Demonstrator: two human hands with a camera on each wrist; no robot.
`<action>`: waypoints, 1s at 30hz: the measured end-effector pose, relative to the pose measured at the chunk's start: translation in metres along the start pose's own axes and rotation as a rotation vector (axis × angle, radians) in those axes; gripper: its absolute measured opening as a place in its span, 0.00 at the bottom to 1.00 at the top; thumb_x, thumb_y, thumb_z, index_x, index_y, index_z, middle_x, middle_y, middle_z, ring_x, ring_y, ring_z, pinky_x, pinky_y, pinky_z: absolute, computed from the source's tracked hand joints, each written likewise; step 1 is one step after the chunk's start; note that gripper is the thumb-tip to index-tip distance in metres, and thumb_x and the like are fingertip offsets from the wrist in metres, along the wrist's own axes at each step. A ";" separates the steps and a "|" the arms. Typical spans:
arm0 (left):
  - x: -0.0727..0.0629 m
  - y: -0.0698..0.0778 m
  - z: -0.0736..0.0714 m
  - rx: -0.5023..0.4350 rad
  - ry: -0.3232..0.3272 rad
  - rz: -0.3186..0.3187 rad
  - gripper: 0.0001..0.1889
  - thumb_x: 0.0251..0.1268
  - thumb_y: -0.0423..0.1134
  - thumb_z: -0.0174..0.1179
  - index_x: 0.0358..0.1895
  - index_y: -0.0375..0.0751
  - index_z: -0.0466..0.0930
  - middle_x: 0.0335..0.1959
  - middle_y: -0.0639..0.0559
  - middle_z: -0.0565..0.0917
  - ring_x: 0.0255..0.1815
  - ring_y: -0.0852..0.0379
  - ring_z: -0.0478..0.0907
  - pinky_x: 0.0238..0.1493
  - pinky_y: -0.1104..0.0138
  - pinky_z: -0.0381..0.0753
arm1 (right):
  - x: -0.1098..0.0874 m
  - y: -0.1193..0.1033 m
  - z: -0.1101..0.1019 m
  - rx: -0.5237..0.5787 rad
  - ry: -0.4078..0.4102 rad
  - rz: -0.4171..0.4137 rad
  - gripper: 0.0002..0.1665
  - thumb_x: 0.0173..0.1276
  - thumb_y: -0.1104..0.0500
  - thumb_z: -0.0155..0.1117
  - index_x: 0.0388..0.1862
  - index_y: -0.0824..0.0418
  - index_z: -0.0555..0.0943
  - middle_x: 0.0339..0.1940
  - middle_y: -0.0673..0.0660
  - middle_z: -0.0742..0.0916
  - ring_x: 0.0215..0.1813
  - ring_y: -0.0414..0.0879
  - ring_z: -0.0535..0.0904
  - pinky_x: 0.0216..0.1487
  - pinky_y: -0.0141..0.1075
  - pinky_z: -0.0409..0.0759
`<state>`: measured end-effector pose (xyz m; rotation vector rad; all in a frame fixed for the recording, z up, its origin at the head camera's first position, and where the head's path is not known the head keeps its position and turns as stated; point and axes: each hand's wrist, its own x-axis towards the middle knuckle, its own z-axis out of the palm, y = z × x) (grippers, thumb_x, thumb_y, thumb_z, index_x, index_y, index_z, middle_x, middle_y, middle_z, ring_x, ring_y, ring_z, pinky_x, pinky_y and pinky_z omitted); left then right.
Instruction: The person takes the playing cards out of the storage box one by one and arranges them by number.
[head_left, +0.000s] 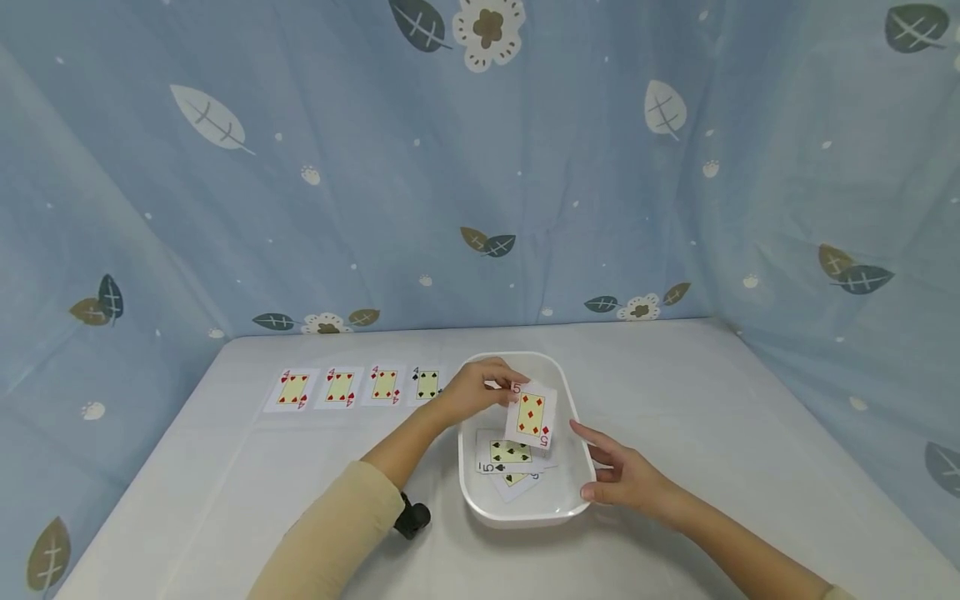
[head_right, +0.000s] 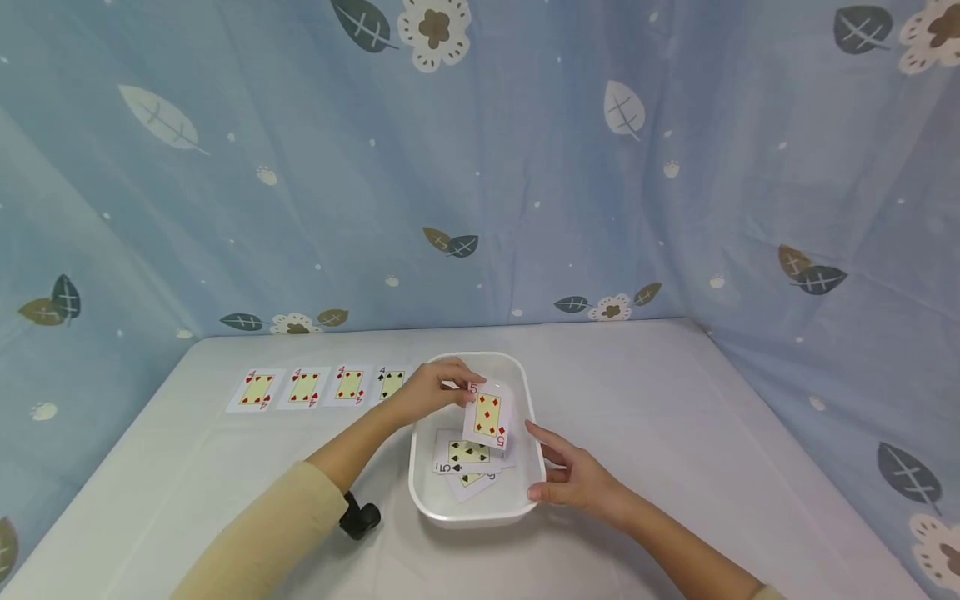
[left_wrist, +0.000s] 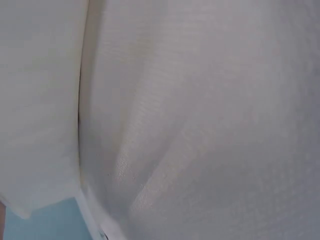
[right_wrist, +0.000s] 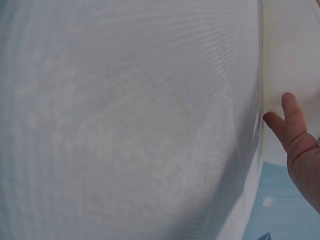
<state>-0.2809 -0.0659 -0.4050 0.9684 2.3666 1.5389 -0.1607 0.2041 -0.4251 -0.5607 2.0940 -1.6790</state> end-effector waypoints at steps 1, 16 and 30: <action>0.000 0.000 -0.001 -0.032 0.012 -0.009 0.15 0.59 0.33 0.64 0.50 0.40 0.83 0.39 0.50 0.80 0.39 0.58 0.77 0.40 0.69 0.82 | 0.000 0.000 0.000 0.003 0.001 0.001 0.52 0.62 0.61 0.67 0.75 0.65 0.46 0.67 0.82 0.60 0.58 0.69 0.74 0.46 0.42 0.82; -0.027 0.000 -0.037 -0.216 0.186 -0.054 0.18 0.60 0.31 0.63 0.54 0.34 0.79 0.40 0.49 0.78 0.35 0.56 0.82 0.43 0.65 0.82 | 0.001 0.002 0.001 0.001 0.016 0.009 0.51 0.62 0.63 0.67 0.76 0.62 0.48 0.68 0.80 0.60 0.58 0.68 0.75 0.46 0.41 0.82; -0.067 0.003 -0.070 -0.099 0.230 -0.052 0.17 0.60 0.36 0.64 0.54 0.38 0.80 0.41 0.49 0.78 0.34 0.59 0.80 0.41 0.61 0.83 | 0.000 0.003 0.001 0.006 0.006 0.014 0.51 0.62 0.64 0.66 0.76 0.62 0.46 0.69 0.79 0.59 0.60 0.68 0.73 0.47 0.40 0.82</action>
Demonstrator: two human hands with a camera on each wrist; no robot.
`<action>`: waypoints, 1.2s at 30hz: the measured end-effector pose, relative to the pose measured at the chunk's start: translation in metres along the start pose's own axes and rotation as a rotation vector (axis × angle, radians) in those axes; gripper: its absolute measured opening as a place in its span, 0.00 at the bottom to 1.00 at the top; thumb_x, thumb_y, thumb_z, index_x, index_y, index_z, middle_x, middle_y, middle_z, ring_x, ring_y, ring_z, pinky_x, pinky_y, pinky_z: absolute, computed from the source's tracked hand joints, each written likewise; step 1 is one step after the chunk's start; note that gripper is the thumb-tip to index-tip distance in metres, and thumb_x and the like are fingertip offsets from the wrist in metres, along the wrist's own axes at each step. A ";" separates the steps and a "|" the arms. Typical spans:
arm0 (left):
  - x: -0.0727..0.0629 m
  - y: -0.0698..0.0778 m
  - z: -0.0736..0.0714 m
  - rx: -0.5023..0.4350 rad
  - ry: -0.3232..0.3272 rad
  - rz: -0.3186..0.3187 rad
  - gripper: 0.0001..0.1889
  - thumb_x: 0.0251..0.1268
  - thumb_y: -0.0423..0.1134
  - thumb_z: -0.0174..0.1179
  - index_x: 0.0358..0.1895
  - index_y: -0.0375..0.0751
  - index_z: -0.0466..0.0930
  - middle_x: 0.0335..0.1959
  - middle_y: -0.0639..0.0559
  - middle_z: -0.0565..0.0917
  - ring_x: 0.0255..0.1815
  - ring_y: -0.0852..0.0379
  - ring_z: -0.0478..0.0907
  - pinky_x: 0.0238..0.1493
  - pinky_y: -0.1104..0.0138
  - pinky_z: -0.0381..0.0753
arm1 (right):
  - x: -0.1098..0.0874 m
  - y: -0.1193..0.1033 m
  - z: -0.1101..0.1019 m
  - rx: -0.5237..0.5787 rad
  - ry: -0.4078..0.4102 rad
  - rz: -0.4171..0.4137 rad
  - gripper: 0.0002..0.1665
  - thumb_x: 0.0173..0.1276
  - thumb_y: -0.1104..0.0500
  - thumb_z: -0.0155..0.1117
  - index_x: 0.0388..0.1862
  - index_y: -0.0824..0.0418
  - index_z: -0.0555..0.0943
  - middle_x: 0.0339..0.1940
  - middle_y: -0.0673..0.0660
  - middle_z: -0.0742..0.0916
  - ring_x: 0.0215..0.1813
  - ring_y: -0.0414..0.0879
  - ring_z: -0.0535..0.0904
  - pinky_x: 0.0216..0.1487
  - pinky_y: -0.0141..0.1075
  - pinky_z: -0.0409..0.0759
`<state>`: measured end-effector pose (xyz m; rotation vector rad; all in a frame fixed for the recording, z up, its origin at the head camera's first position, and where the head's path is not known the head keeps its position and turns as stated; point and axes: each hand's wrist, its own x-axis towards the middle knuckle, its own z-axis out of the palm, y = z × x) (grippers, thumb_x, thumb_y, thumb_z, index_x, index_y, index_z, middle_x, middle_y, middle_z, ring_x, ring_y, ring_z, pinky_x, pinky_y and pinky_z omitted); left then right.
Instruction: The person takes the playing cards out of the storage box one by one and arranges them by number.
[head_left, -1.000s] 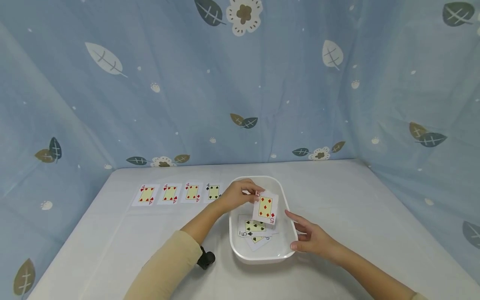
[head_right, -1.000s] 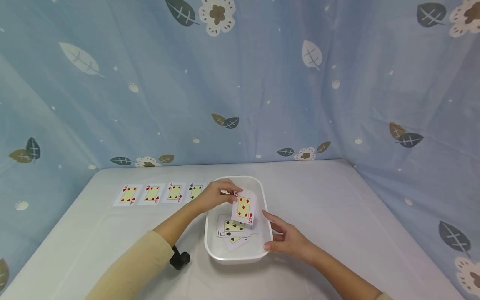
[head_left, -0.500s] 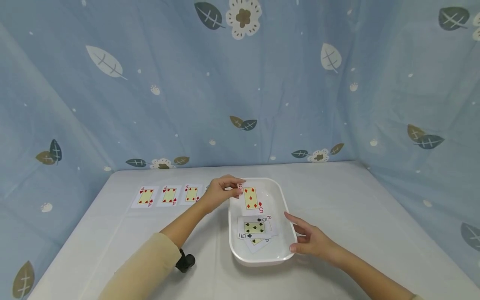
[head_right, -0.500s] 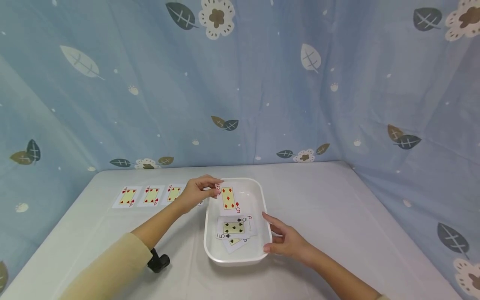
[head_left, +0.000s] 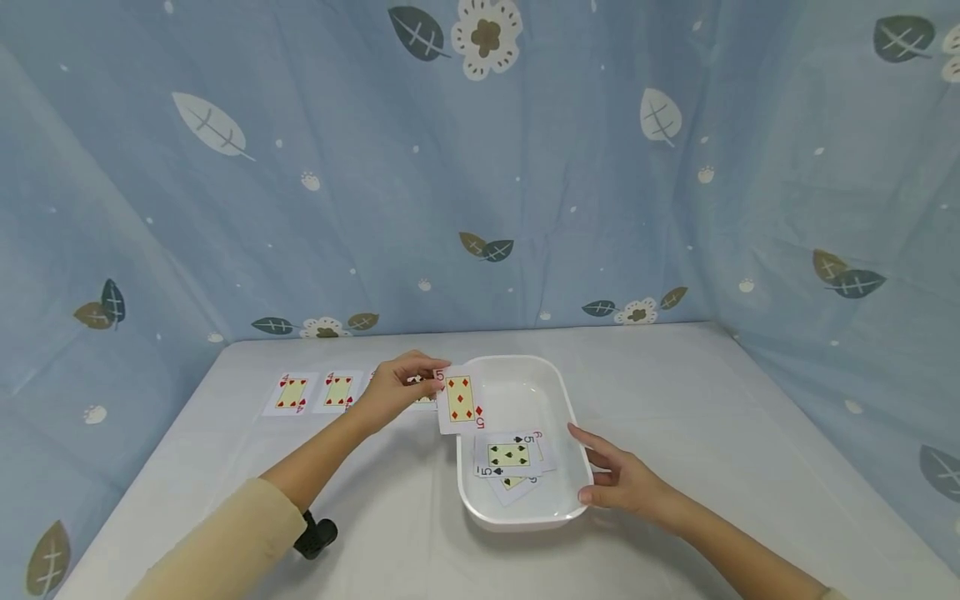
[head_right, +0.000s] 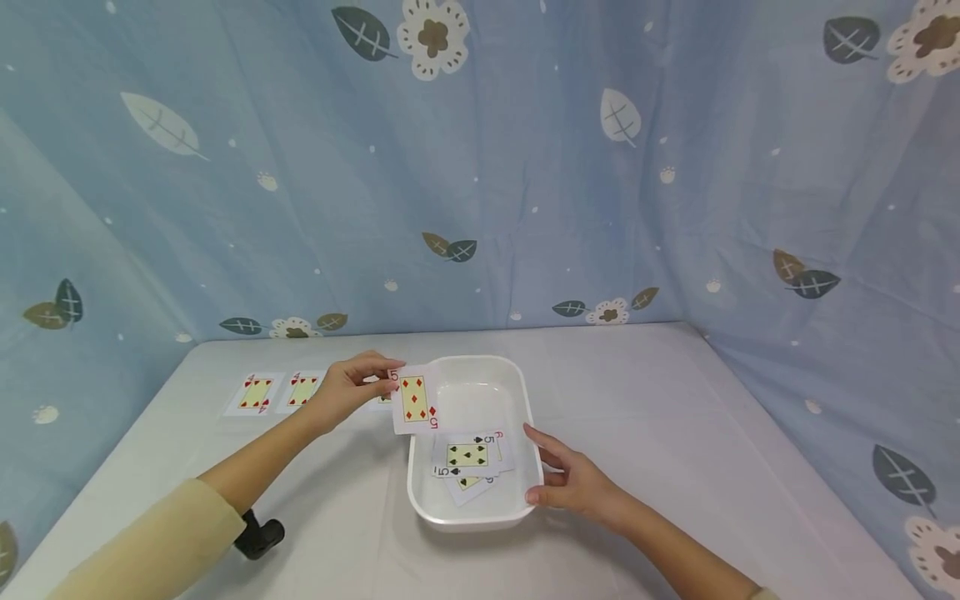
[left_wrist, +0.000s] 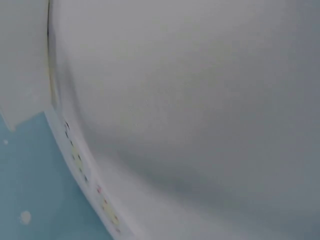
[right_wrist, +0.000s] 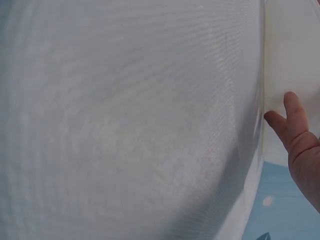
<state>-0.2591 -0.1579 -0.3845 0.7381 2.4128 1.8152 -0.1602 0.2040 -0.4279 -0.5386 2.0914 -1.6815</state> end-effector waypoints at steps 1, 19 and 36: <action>-0.002 0.000 -0.003 0.002 0.004 -0.002 0.17 0.60 0.35 0.64 0.54 0.38 0.81 0.41 0.48 0.78 0.34 0.58 0.80 0.41 0.63 0.83 | 0.000 0.000 0.000 -0.002 0.000 -0.002 0.51 0.62 0.64 0.66 0.76 0.62 0.46 0.69 0.79 0.59 0.60 0.68 0.73 0.47 0.40 0.82; -0.031 -0.012 -0.040 0.131 -0.030 -0.091 0.18 0.62 0.39 0.62 0.54 0.38 0.80 0.43 0.46 0.78 0.39 0.57 0.79 0.44 0.57 0.82 | 0.001 0.000 0.001 -0.005 0.008 -0.004 0.51 0.62 0.63 0.67 0.76 0.63 0.47 0.69 0.80 0.60 0.58 0.67 0.75 0.47 0.40 0.82; -0.046 -0.038 -0.037 0.224 -0.086 -0.173 0.16 0.59 0.37 0.64 0.51 0.39 0.82 0.40 0.49 0.79 0.41 0.56 0.77 0.37 0.66 0.82 | 0.001 -0.002 0.002 -0.005 0.008 0.001 0.51 0.62 0.63 0.67 0.76 0.63 0.47 0.69 0.80 0.59 0.58 0.67 0.75 0.47 0.40 0.82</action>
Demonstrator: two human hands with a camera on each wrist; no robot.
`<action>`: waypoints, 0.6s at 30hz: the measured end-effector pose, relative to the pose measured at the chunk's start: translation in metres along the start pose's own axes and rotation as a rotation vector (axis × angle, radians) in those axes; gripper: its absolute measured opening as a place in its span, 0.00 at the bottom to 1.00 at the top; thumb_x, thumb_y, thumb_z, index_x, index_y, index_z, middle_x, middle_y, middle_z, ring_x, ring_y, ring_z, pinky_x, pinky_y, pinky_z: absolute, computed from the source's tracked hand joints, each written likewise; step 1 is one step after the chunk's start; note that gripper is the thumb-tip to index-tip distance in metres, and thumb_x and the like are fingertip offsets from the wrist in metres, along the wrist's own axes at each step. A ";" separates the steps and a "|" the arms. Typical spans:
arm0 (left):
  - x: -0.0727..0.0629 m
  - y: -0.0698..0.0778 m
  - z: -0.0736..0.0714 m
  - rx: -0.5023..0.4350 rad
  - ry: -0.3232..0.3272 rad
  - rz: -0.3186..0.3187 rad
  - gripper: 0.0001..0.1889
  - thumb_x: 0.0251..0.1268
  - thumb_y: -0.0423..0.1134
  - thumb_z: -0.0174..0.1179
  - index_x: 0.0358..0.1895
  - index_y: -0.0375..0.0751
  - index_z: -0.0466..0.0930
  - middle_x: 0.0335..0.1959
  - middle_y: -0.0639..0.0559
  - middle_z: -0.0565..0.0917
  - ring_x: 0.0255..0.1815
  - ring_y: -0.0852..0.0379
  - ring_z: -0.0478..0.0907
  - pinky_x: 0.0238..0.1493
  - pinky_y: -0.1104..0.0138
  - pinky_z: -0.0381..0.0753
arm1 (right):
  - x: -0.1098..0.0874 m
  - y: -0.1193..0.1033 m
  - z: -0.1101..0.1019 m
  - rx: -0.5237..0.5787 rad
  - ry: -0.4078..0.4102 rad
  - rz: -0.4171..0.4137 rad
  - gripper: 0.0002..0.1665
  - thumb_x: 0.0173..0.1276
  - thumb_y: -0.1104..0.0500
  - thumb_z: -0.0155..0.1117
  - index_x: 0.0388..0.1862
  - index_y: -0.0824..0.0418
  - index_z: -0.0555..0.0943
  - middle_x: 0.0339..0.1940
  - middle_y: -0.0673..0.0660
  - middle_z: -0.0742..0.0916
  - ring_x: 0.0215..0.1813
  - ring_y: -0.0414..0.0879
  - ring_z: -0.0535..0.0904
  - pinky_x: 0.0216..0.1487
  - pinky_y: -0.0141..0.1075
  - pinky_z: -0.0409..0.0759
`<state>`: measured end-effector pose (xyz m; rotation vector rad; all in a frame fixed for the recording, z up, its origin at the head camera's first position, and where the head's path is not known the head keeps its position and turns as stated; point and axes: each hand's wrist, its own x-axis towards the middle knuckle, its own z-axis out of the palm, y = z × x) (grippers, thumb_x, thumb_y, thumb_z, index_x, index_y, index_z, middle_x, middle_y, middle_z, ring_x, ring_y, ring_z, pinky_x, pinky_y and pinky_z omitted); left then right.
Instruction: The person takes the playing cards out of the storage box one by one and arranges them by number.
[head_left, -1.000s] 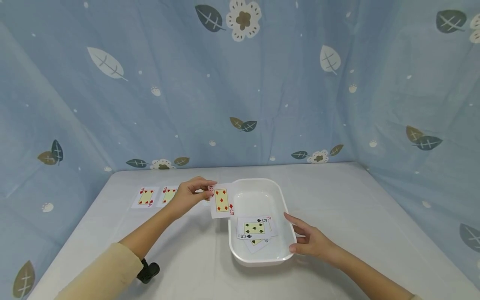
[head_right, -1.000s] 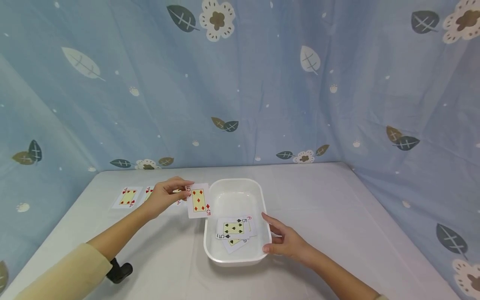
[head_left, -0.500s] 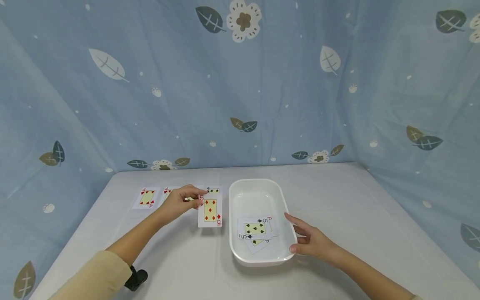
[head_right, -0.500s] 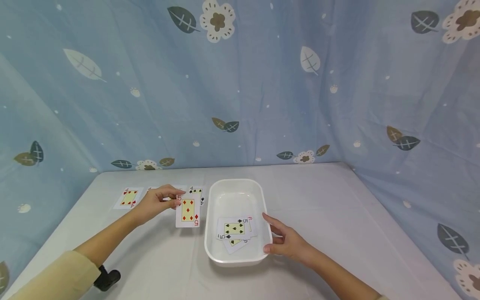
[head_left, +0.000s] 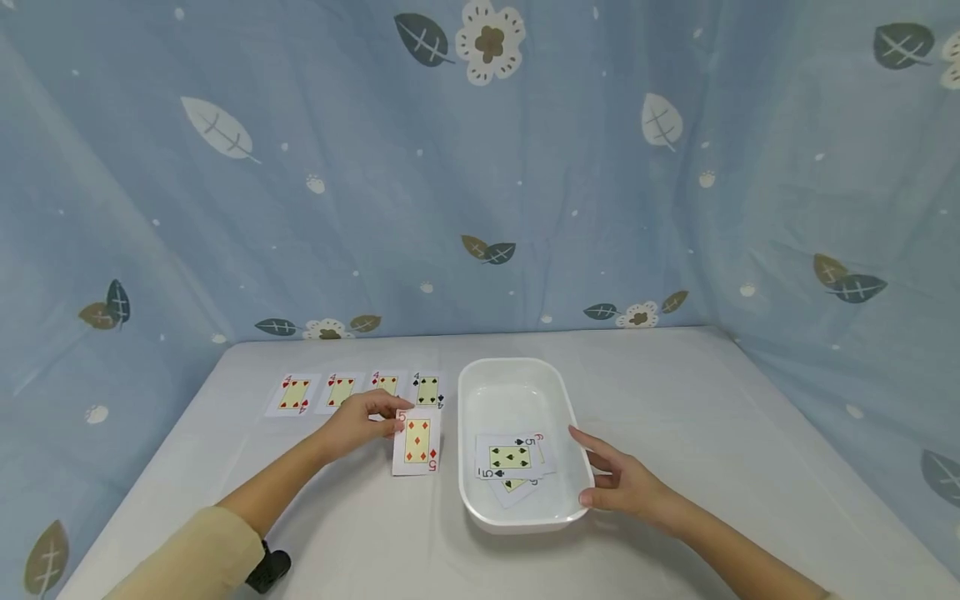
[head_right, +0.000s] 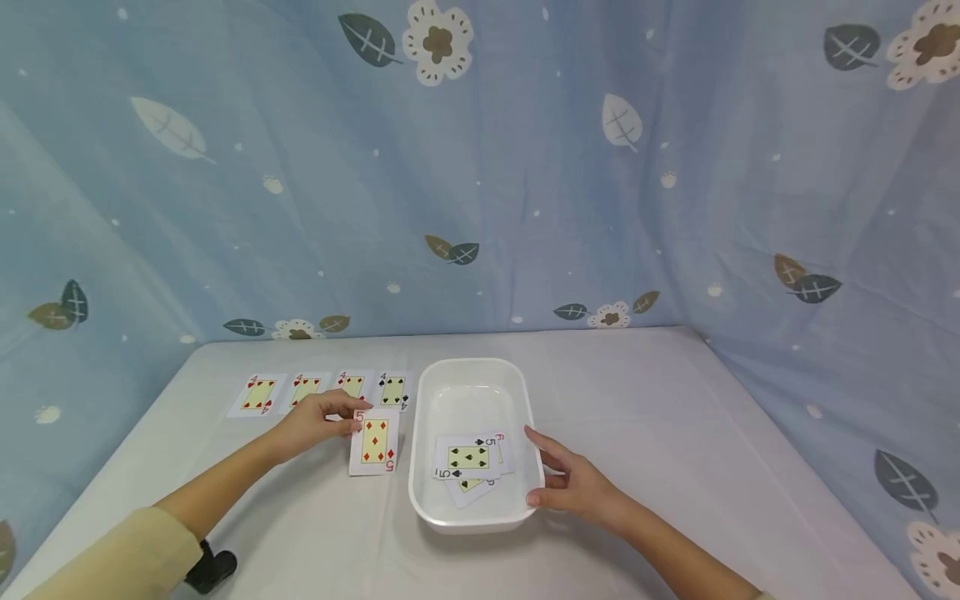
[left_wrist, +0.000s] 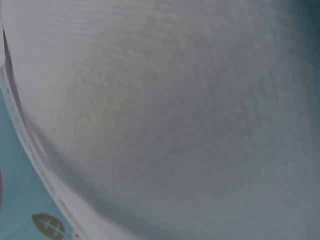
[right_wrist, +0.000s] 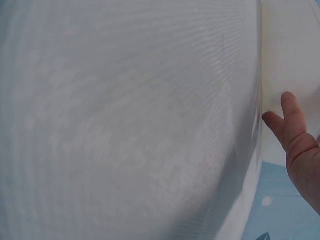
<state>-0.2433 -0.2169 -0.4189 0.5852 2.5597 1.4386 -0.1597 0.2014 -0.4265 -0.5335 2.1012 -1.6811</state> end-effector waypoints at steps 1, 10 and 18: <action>0.001 0.000 0.001 0.012 0.001 -0.003 0.16 0.59 0.36 0.64 0.51 0.39 0.82 0.39 0.49 0.80 0.41 0.56 0.76 0.36 0.67 0.81 | -0.001 0.000 0.000 0.006 -0.003 -0.008 0.51 0.62 0.63 0.66 0.76 0.64 0.47 0.69 0.80 0.59 0.58 0.67 0.75 0.47 0.40 0.82; 0.010 -0.009 0.005 0.221 -0.016 0.003 0.16 0.56 0.31 0.66 0.49 0.39 0.81 0.35 0.54 0.79 0.36 0.58 0.75 0.35 0.70 0.77 | 0.000 0.002 -0.001 0.011 -0.016 -0.020 0.50 0.63 0.64 0.66 0.76 0.63 0.47 0.69 0.80 0.59 0.58 0.66 0.76 0.47 0.40 0.82; 0.017 -0.008 0.008 0.325 -0.090 0.038 0.16 0.55 0.31 0.67 0.49 0.37 0.80 0.30 0.56 0.77 0.33 0.61 0.73 0.35 0.70 0.76 | -0.001 0.003 -0.003 0.027 -0.024 -0.031 0.50 0.63 0.64 0.65 0.76 0.63 0.46 0.69 0.79 0.59 0.59 0.68 0.74 0.47 0.40 0.82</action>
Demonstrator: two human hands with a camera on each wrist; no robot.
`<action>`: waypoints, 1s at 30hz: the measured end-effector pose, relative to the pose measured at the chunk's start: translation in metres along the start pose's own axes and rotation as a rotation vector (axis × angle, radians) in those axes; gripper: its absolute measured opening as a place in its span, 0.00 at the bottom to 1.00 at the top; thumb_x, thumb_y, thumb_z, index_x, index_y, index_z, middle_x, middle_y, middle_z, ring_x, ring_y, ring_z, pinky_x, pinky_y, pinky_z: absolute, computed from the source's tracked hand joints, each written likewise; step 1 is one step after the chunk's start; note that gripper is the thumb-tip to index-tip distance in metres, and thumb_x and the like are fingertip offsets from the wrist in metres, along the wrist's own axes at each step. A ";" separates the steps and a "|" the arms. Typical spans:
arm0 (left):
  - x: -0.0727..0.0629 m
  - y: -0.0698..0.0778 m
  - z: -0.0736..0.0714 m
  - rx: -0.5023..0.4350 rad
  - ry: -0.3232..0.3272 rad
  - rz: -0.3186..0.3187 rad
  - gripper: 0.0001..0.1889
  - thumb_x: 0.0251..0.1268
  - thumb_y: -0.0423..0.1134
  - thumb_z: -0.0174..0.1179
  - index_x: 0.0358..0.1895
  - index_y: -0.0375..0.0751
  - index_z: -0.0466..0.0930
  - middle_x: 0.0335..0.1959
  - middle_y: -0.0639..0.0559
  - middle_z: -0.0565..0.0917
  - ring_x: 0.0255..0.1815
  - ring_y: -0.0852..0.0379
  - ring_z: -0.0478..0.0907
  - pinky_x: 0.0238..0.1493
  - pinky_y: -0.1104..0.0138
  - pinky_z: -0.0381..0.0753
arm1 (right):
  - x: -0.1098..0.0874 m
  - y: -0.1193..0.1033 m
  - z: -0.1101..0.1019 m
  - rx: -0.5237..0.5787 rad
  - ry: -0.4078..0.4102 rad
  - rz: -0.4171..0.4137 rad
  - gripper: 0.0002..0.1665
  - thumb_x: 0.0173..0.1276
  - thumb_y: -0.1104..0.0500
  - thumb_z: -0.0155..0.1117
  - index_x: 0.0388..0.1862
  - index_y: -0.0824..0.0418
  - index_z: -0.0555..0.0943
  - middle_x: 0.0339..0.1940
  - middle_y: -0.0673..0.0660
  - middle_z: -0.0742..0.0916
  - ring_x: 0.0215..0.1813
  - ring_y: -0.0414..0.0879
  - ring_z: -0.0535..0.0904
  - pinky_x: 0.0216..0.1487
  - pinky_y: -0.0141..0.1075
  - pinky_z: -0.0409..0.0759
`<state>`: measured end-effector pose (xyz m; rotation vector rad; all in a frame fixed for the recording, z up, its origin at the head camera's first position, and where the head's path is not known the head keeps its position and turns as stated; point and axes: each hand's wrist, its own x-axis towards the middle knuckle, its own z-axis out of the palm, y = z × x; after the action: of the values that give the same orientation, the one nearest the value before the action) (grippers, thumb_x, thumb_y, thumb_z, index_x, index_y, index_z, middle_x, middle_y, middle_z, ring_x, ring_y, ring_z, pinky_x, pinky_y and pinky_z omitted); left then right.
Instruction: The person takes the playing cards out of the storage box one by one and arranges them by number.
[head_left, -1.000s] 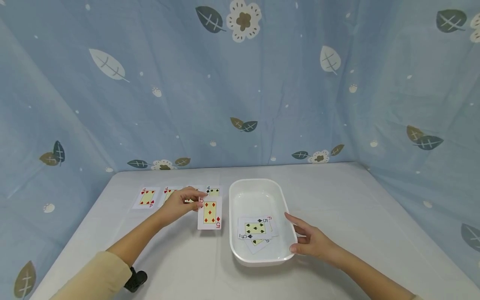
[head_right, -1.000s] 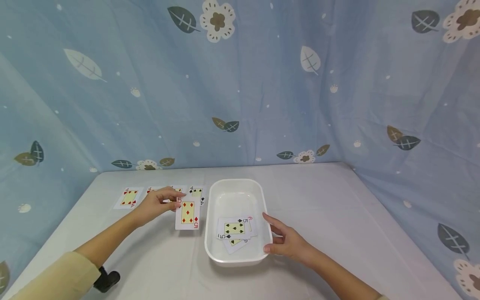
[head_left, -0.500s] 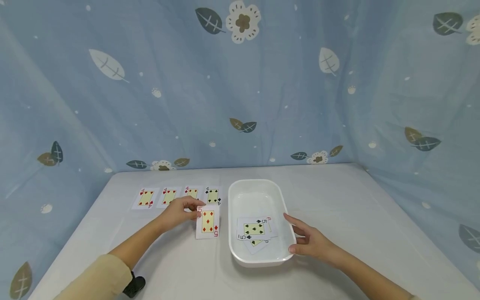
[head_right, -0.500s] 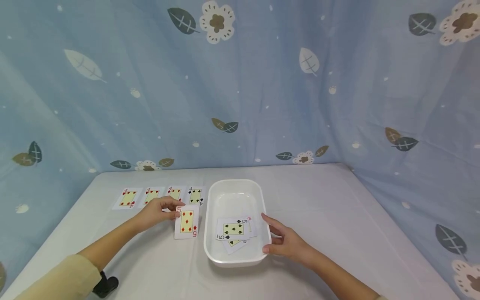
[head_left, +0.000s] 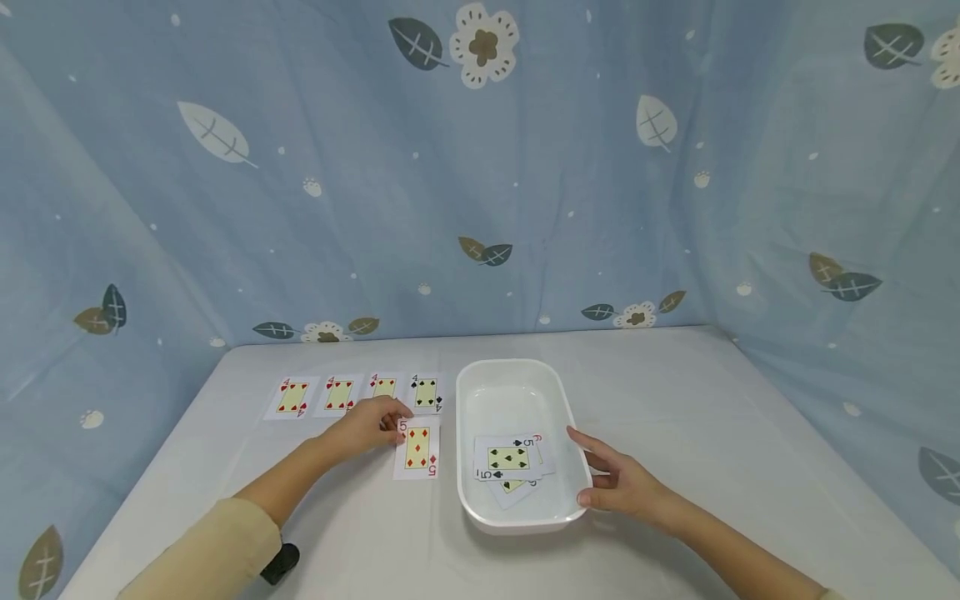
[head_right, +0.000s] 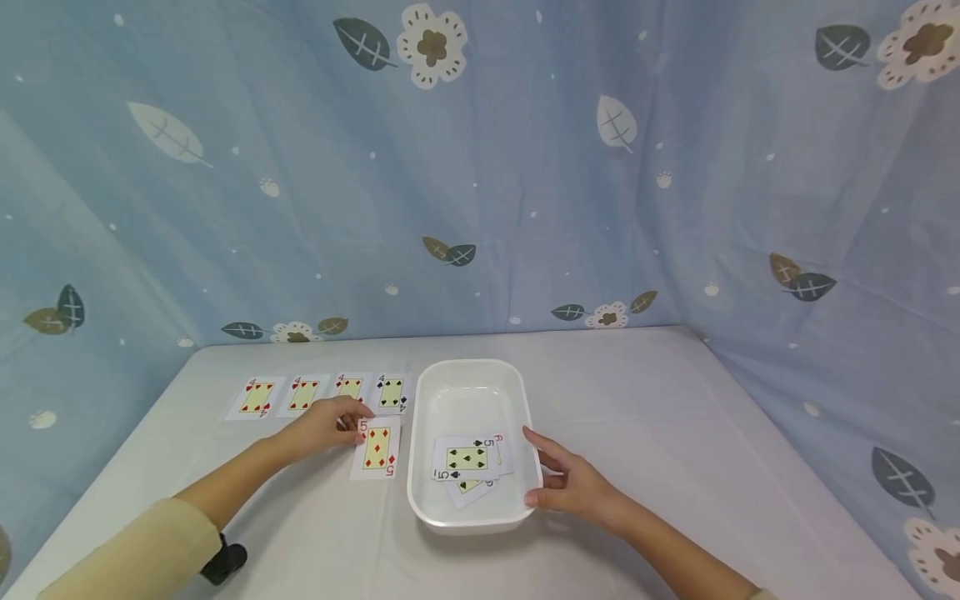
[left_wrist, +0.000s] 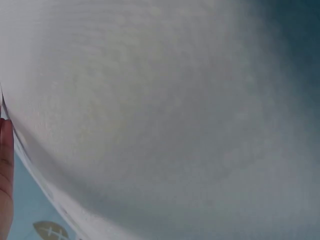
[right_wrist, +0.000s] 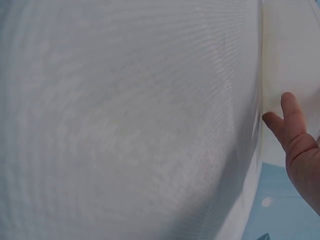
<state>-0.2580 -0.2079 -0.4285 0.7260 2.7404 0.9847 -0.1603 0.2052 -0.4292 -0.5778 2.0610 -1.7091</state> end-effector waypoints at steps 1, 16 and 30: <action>0.000 -0.001 0.001 0.012 -0.003 0.008 0.16 0.54 0.31 0.67 0.48 0.36 0.80 0.30 0.56 0.77 0.33 0.61 0.73 0.35 0.70 0.77 | 0.000 0.000 0.000 -0.001 -0.001 0.000 0.50 0.63 0.64 0.65 0.76 0.63 0.46 0.69 0.79 0.59 0.59 0.68 0.74 0.47 0.40 0.82; 0.006 0.003 0.002 0.138 -0.020 0.051 0.14 0.53 0.32 0.68 0.43 0.35 0.81 0.31 0.56 0.77 0.33 0.62 0.72 0.36 0.70 0.76 | 0.000 0.000 0.001 -0.030 0.011 0.009 0.51 0.62 0.64 0.66 0.76 0.63 0.46 0.69 0.80 0.59 0.59 0.68 0.74 0.47 0.39 0.82; 0.016 0.026 -0.004 -0.004 0.060 0.014 0.18 0.52 0.31 0.69 0.48 0.31 0.80 0.41 0.44 0.81 0.38 0.57 0.76 0.42 0.64 0.78 | 0.000 -0.002 0.002 -0.011 0.006 0.005 0.51 0.63 0.64 0.66 0.76 0.63 0.46 0.70 0.79 0.57 0.59 0.67 0.74 0.47 0.40 0.82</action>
<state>-0.2626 -0.1852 -0.4091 0.7274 2.7866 1.0311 -0.1592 0.2031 -0.4277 -0.5713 2.0761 -1.6995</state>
